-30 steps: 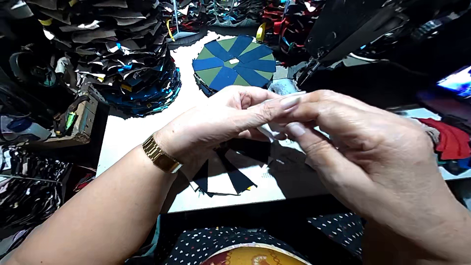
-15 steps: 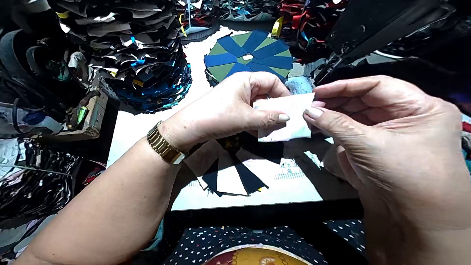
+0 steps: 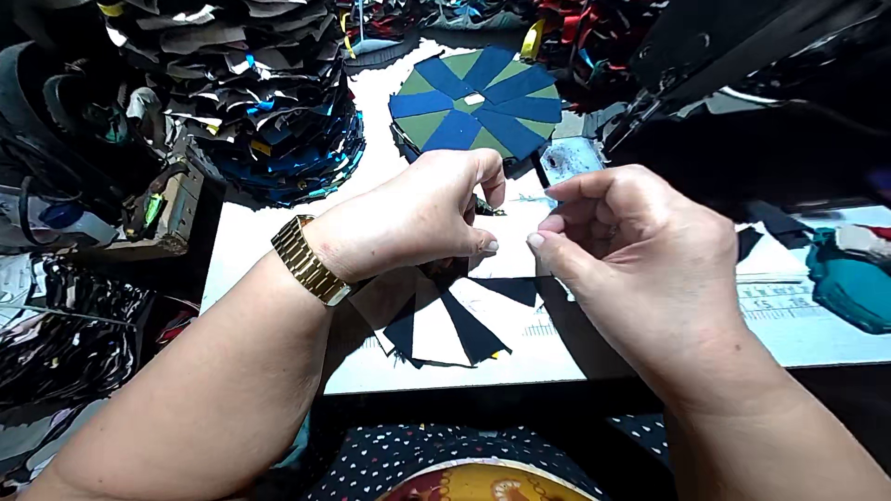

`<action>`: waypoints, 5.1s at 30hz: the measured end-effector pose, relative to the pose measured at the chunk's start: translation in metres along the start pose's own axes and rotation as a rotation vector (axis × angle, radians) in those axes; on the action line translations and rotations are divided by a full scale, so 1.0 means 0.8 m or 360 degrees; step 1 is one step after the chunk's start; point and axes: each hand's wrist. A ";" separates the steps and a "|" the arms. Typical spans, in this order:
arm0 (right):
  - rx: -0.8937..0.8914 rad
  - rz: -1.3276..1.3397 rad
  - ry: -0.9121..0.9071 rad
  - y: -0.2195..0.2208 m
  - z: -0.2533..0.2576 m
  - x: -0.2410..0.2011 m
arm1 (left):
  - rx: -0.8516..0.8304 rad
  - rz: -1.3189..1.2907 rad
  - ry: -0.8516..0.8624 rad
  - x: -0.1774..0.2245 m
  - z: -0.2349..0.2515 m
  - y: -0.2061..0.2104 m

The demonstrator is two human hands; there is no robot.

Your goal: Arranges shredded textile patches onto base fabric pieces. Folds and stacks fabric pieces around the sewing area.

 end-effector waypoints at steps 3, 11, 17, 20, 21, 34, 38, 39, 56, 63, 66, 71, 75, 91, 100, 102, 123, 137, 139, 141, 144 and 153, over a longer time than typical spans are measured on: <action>0.0016 -0.0202 -0.0161 0.010 0.000 0.001 | 0.0012 0.0188 0.0047 -0.002 0.000 0.000; -0.0055 -0.0294 -0.0638 0.012 -0.004 -0.001 | 0.0004 0.0394 0.0121 -0.004 -0.004 -0.009; -0.0214 -0.0685 -0.0611 0.014 -0.029 -0.017 | -0.0124 0.0533 0.0110 -0.009 -0.005 -0.009; -0.0201 -0.0704 -0.0528 0.013 -0.044 -0.026 | -0.0094 0.0508 0.0076 -0.010 -0.005 -0.009; -0.0209 -0.0620 -0.0500 0.009 -0.044 -0.024 | -0.0083 0.0480 0.0083 -0.010 -0.005 -0.009; -0.0057 -0.0331 -0.0341 -0.065 -0.018 0.044 | -0.0028 0.0436 0.0355 -0.002 -0.003 0.007; -0.0151 -0.0365 -0.0402 -0.058 -0.011 0.053 | -0.0121 0.0594 0.0277 -0.001 -0.004 0.011; -0.0157 -0.0362 -0.0400 -0.058 -0.009 0.053 | -0.0123 0.0591 0.0271 0.000 -0.004 0.011; -0.0092 -0.0324 -0.0200 -0.066 0.001 0.061 | 0.0195 0.0437 0.0398 -0.006 -0.005 0.006; -0.0006 -0.0084 0.0006 -0.074 0.013 0.049 | 0.0434 -0.0268 0.0427 0.002 0.005 0.028; 0.0018 0.0068 0.0045 -0.069 0.014 0.035 | 0.0326 -0.0523 0.0306 0.007 0.006 0.032; -0.0048 0.0187 -0.0230 -0.046 0.005 0.003 | 0.0132 -0.1101 0.0163 0.016 0.006 0.033; -0.0131 0.0176 -0.0358 -0.044 0.003 0.001 | 0.0214 -0.1151 0.0113 0.009 0.008 0.033; 0.0150 0.0681 0.0035 -0.047 0.000 0.015 | 0.0099 -0.1377 0.0088 0.013 0.003 0.018; 0.0256 0.0735 0.0104 -0.046 -0.004 0.020 | 0.0076 -0.1594 0.0077 0.012 0.002 0.017; 0.0250 0.0708 0.0089 -0.047 -0.006 0.020 | 0.0087 -0.1580 0.0094 0.012 0.002 0.019; 0.0026 0.0760 0.0108 -0.032 -0.016 -0.016 | 0.0332 -0.1135 0.0229 0.023 0.004 0.031; 0.0228 0.0797 0.0136 -0.058 -0.002 0.020 | 0.0557 -0.1663 0.0154 0.019 -0.002 0.010; 0.0235 0.0697 0.0107 -0.066 -0.001 0.029 | 0.0685 -0.1750 0.0023 0.020 -0.002 0.005; 0.0208 0.0606 0.0069 -0.068 -0.002 0.029 | 0.0823 -0.1809 -0.0071 0.016 0.001 0.002; 0.0136 0.0559 -0.0032 -0.062 -0.001 0.014 | 0.0796 -0.1798 -0.0117 0.013 0.003 0.001; 0.0157 0.0715 -0.0218 -0.037 0.003 -0.019 | 0.0039 -0.1247 0.0320 0.006 -0.004 0.004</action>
Point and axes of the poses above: each hand's wrist, its own z-axis towards the middle knuckle, its own y-axis out of the palm, x = y × z, and after that the axes turned 8 degrees about y, right-handed
